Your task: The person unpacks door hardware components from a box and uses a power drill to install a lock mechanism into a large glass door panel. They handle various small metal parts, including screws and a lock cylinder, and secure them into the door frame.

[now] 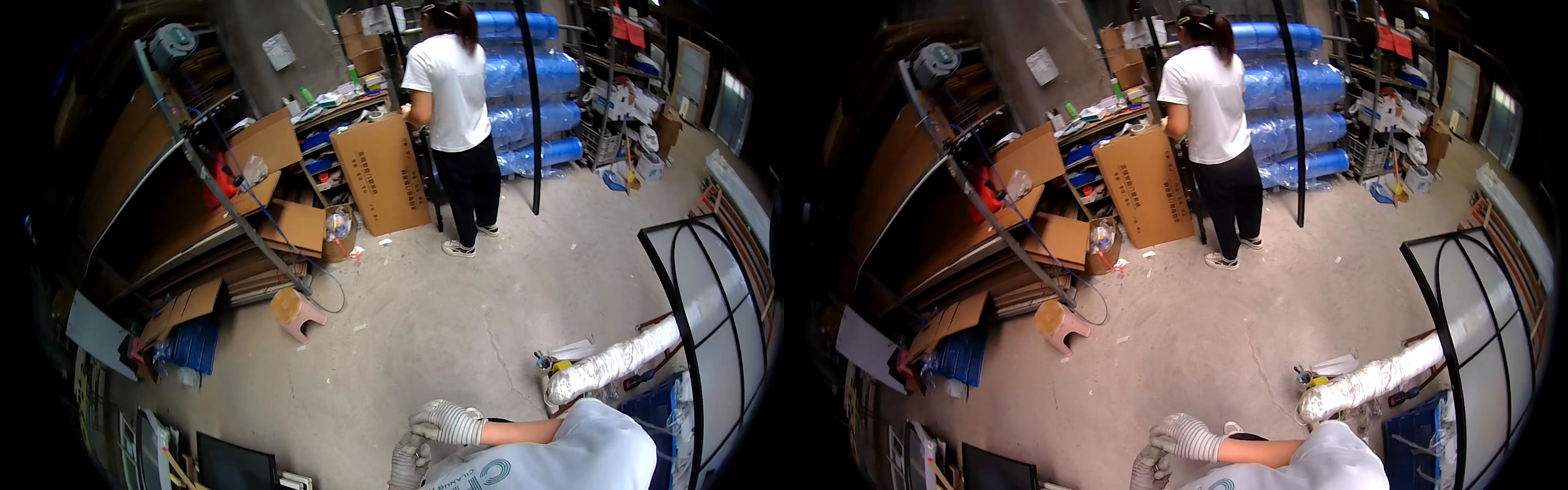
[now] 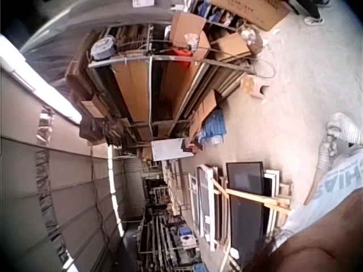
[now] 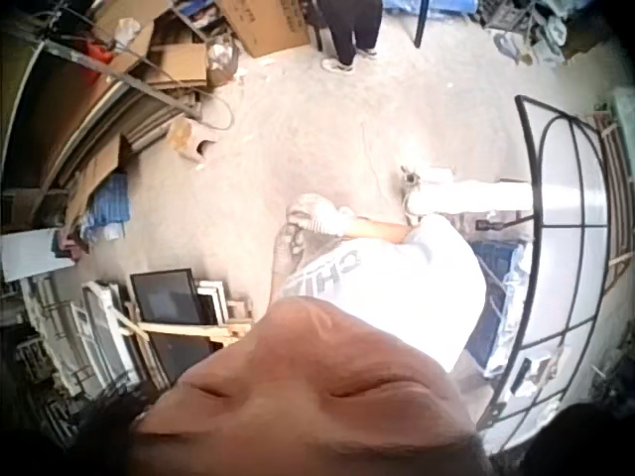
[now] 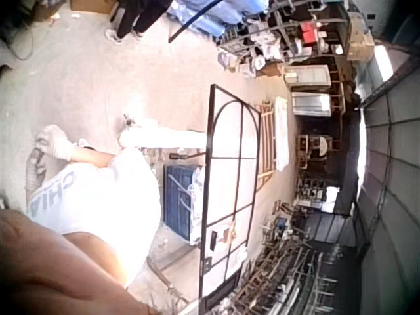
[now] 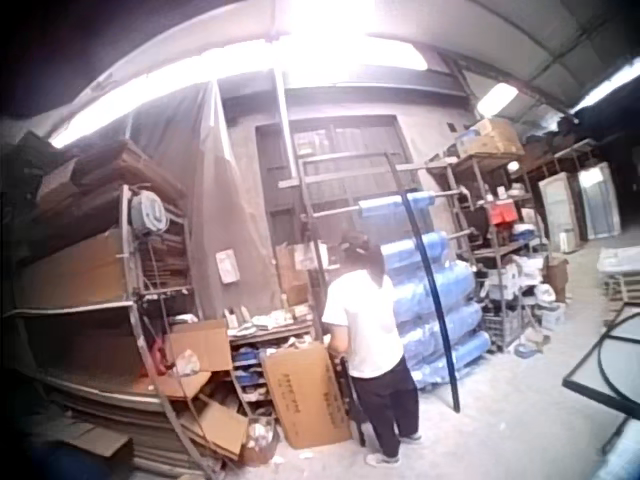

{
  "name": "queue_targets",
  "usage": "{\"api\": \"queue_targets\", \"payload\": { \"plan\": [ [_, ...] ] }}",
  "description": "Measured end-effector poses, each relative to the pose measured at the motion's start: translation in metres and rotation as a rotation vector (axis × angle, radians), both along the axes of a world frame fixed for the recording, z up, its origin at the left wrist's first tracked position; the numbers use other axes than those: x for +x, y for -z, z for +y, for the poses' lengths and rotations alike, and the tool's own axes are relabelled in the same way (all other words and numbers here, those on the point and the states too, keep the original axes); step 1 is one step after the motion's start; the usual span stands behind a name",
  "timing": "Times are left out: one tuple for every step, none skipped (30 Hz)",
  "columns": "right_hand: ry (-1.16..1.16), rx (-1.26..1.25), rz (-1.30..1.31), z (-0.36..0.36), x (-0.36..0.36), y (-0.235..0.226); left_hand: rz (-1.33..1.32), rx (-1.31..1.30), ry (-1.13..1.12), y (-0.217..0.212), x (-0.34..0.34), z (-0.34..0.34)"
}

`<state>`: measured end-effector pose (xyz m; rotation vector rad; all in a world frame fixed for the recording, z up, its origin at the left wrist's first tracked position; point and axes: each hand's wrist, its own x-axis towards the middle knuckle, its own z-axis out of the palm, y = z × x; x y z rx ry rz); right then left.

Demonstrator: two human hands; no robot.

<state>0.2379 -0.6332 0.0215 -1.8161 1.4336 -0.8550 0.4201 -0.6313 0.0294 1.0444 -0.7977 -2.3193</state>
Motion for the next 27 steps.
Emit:
{"api": "queue_targets", "payload": {
  "plan": [
    [0.027, -0.146, -0.002, -0.014, -0.010, 0.008, -0.027, 0.100, 0.047, -0.012, -0.013, -0.023],
    [-0.005, -0.127, 0.034, -0.027, -0.016, 0.007, -0.124, 0.053, 0.030, -0.027, -0.029, -0.040],
    [-0.016, -0.096, 0.073, -0.040, -0.024, 0.003, -0.211, 0.002, 0.036, -0.045, -0.047, -0.048],
    [-0.033, -0.056, 0.103, -0.052, -0.032, 0.000, -0.298, -0.054, 0.039, -0.057, -0.057, -0.058],
    [-0.053, 0.006, 0.090, -0.061, -0.037, -0.008, -0.178, 0.069, 0.028, -0.060, -0.060, -0.071],
    [-0.033, -0.005, 0.138, -0.068, -0.046, -0.004, -0.179, 0.091, 0.072, -0.055, -0.067, -0.084],
    [-0.025, -0.020, 0.188, -0.077, -0.052, 0.004, -0.197, 0.092, 0.138, -0.049, -0.075, -0.099],
    [-0.032, -0.031, 0.239, -0.083, -0.060, 0.010, -0.208, 0.094, 0.196, -0.041, -0.083, -0.113],
    [0.024, -0.092, 0.251, -0.085, -0.064, 0.013, -0.225, 0.096, 0.256, -0.033, -0.088, -0.127],
    [0.106, -0.059, 0.241, -0.086, -0.070, 0.014, -0.234, 0.089, 0.323, -0.025, -0.095, -0.140],
    [0.190, -0.024, 0.221, -0.084, -0.074, 0.013, -0.248, 0.085, 0.392, -0.018, -0.100, -0.154],
    [0.273, 0.013, 0.200, -0.082, -0.075, 0.013, -0.257, 0.083, 0.460, -0.012, -0.104, -0.167],
    [0.372, 0.018, 0.166, -0.080, -0.076, 0.013, -0.267, 0.076, 0.525, -0.005, -0.108, -0.181],
    [0.479, 0.005, 0.121, -0.077, -0.073, 0.016, -0.277, 0.077, 0.598, 0.001, -0.111, -0.193],
    [0.590, -0.013, 0.075, -0.073, -0.070, 0.019, -0.289, 0.071, 0.671, 0.007, -0.116, -0.203],
    [0.701, -0.033, 0.042, -0.066, -0.068, 0.019, -0.300, 0.068, 0.742, 0.014, -0.120, -0.211],
    [0.795, -0.013, 0.045, -0.060, -0.063, 0.015, -0.318, 0.057, 0.807, 0.019, -0.126, -0.219],
    [0.900, 0.027, 0.058, -0.055, -0.052, 0.012, -0.343, 0.042, 0.879, 0.027, -0.129, -0.225],
    [0.994, 0.068, 0.073, -0.051, -0.042, 0.009, -0.371, 0.016, 0.933, 0.035, -0.132, -0.229],
    [1.087, 0.119, 0.093, -0.044, -0.033, 0.008, -0.437, -0.079, 0.988, 0.042, -0.141, -0.229],
    [1.209, -0.015, 0.164, -0.039, -0.019, 0.016, -0.199, 0.059, 1.181, 0.022, -0.142, -0.230],
    [1.285, 0.002, 0.142, -0.032, -0.006, 0.015, -0.200, 0.082, 1.294, 0.023, -0.147, -0.226],
    [1.359, 0.016, 0.115, -0.026, 0.007, 0.011, -0.205, 0.105, 1.403, 0.027, -0.154, -0.220],
    [1.424, 0.015, 0.086, -0.020, 0.017, 0.008, -0.212, 0.116, 1.501, 0.031, -0.162, -0.214],
    [1.417, 0.136, 0.018, -0.008, 0.027, 0.005, -0.219, 0.130, 1.591, 0.036, -0.170, -0.205],
    [1.497, 0.112, 0.030, 0.000, 0.038, 0.008, -0.227, 0.142, 1.666, 0.040, -0.174, -0.197],
    [1.571, 0.089, 0.043, 0.011, 0.048, 0.014, -0.235, 0.156, 1.735, 0.044, -0.177, -0.186]
  ]
}}
